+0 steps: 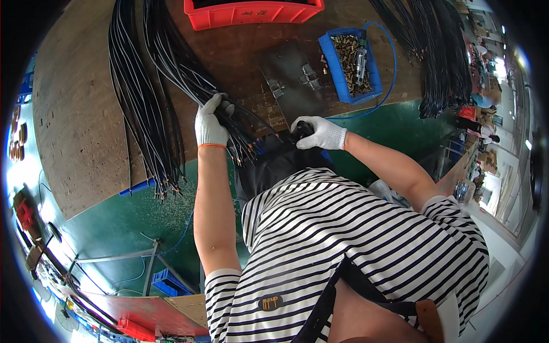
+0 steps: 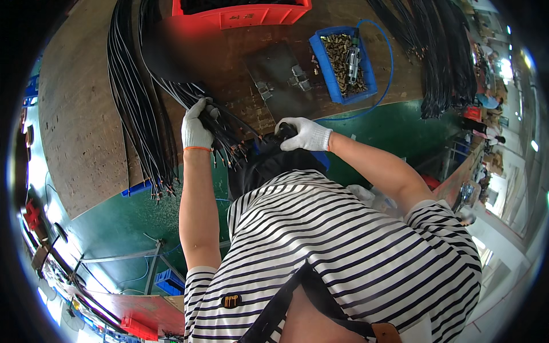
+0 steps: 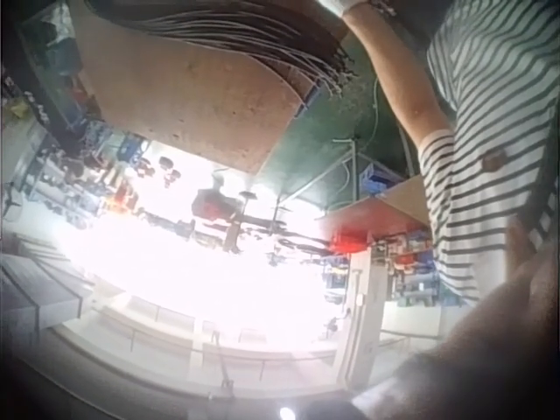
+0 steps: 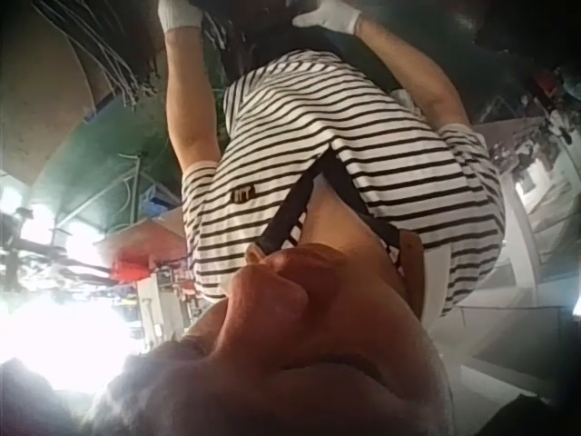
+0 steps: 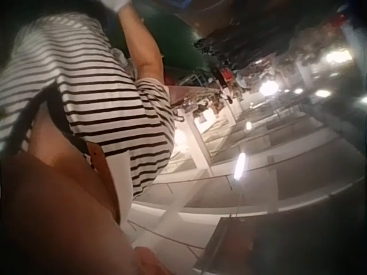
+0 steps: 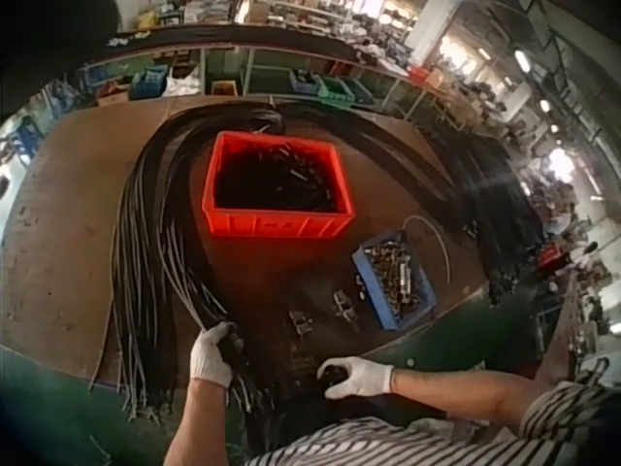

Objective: The person caps the ends of black electrical cables with plastic caps by hand.

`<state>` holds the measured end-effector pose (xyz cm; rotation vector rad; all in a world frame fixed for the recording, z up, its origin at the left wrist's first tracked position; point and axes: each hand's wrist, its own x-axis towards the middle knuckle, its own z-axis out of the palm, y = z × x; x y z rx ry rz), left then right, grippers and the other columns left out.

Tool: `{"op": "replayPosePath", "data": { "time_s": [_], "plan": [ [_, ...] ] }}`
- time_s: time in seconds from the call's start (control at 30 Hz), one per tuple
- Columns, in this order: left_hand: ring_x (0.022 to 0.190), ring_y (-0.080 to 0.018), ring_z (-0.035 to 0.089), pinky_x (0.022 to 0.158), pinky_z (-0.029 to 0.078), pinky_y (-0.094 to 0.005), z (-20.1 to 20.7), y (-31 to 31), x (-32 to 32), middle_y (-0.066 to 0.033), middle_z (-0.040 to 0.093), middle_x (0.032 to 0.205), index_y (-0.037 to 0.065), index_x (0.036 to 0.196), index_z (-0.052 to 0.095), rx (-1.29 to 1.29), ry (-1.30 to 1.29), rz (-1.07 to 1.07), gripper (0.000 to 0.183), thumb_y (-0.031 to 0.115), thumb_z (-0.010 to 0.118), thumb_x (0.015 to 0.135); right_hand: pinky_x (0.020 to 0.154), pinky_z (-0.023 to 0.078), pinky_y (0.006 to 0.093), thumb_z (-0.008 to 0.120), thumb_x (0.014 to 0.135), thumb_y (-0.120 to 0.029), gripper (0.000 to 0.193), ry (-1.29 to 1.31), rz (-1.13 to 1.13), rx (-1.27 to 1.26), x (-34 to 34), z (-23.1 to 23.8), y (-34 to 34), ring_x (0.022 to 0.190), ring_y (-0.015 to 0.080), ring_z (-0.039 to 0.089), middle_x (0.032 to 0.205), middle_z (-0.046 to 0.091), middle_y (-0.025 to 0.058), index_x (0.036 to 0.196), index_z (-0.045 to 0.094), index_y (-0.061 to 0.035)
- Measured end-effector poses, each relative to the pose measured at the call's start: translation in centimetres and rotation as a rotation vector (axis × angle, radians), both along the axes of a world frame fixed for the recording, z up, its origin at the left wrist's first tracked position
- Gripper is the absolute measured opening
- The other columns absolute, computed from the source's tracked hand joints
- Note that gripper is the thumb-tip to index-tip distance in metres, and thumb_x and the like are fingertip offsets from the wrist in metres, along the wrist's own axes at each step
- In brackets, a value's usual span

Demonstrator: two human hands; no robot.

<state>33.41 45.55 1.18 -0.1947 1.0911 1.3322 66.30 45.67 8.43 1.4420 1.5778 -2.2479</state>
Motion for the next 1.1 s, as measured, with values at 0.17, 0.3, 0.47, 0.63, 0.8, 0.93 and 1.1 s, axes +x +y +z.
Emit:
{"op": "replayPosePath", "data": {
  "time_s": [0.17, 0.3, 0.47, 0.63, 0.8, 0.93, 1.1],
  "plan": [
    [0.075, -0.0203, 0.070, 0.070, 0.062, -0.0345, 0.4, 0.9, 1.2, -0.0087, 0.074, 0.092, 0.005, 0.108, 0.068, -0.007, -0.012, 0.027, 0.008, 0.004, 0.066, 0.101, 0.090, 0.055, 0.0305, 0.087, 0.083, -0.016, 0.041, 0.006, -0.063, 0.010, 0.8, 0.2, -1.3, 0.096, 0.0117, 0.063, 0.103, 0.069, 0.0022, 0.117, 0.069, -0.0033],
    [0.075, -0.0206, 0.070, 0.070, 0.062, -0.0349, 0.6, 1.3, 1.5, -0.0084, 0.074, 0.092, 0.006, 0.107, 0.069, -0.028, -0.022, 0.043, 0.007, 0.003, 0.067, 0.101, 0.088, 0.055, 0.0306, 0.087, 0.084, -0.016, 0.041, 0.027, -0.092, 0.019, 0.4, -0.1, -1.5, 0.095, 0.0119, 0.064, 0.103, 0.069, 0.0024, 0.118, 0.068, -0.0033],
    [0.074, -0.0206, 0.070, 0.068, 0.061, -0.0339, 0.8, 1.4, 1.6, -0.0080, 0.074, 0.091, 0.005, 0.105, 0.070, -0.033, -0.001, 0.021, 0.006, 0.003, 0.068, 0.099, 0.083, 0.056, 0.0302, 0.085, 0.085, -0.015, 0.039, 0.055, -0.261, -0.088, -1.3, -0.7, -1.5, 0.088, 0.0112, 0.065, 0.099, 0.069, 0.0019, 0.118, 0.067, -0.0036],
    [0.070, -0.0198, 0.067, 0.059, 0.056, -0.0312, 1.2, 1.0, 1.0, -0.0101, 0.074, 0.090, 0.001, 0.104, 0.070, -0.078, 0.091, -0.079, 0.007, 0.004, 0.070, 0.098, 0.082, 0.055, 0.0298, 0.085, 0.086, -0.013, 0.039, 0.104, -0.218, -0.086, -4.6, -0.7, -1.1, 0.087, 0.0104, 0.064, 0.098, 0.069, 0.0008, 0.120, 0.067, -0.0029],
    [0.068, -0.0164, 0.065, 0.060, 0.055, -0.0300, 1.9, -0.1, -0.1, -0.0078, 0.073, 0.089, 0.002, 0.109, 0.071, -0.109, 0.140, -0.139, 0.011, 0.007, 0.072, 0.099, 0.089, 0.053, 0.0312, 0.085, 0.084, -0.014, 0.038, 0.064, -0.239, 0.013, -9.9, -1.8, 1.2, 0.094, 0.0122, 0.062, 0.099, 0.069, 0.0013, 0.116, 0.068, -0.0024],
    [0.066, -0.0139, 0.064, 0.059, 0.053, -0.0295, 2.2, -1.7, -2.2, -0.0027, 0.072, 0.087, 0.006, 0.114, 0.071, -0.092, 0.238, -0.254, 0.014, 0.015, 0.070, 0.104, 0.092, 0.051, 0.0334, 0.085, 0.079, -0.019, 0.039, 0.002, -0.212, 0.241, -16.4, -3.7, 5.6, 0.095, 0.0169, 0.064, 0.098, 0.071, 0.0064, 0.109, 0.070, -0.0006],
    [0.065, -0.0147, 0.065, 0.056, 0.054, -0.0313, 2.5, -3.0, -5.3, -0.0020, 0.071, 0.086, 0.006, 0.110, 0.071, -0.113, 0.232, -0.244, 0.012, 0.016, 0.069, 0.104, 0.083, 0.054, 0.0377, 0.086, 0.077, -0.019, 0.035, 0.033, -0.288, 0.240, -23.2, -6.2, 11.1, 0.087, 0.0224, 0.067, 0.092, 0.073, 0.0094, 0.105, 0.073, -0.0028]
  ]
}}
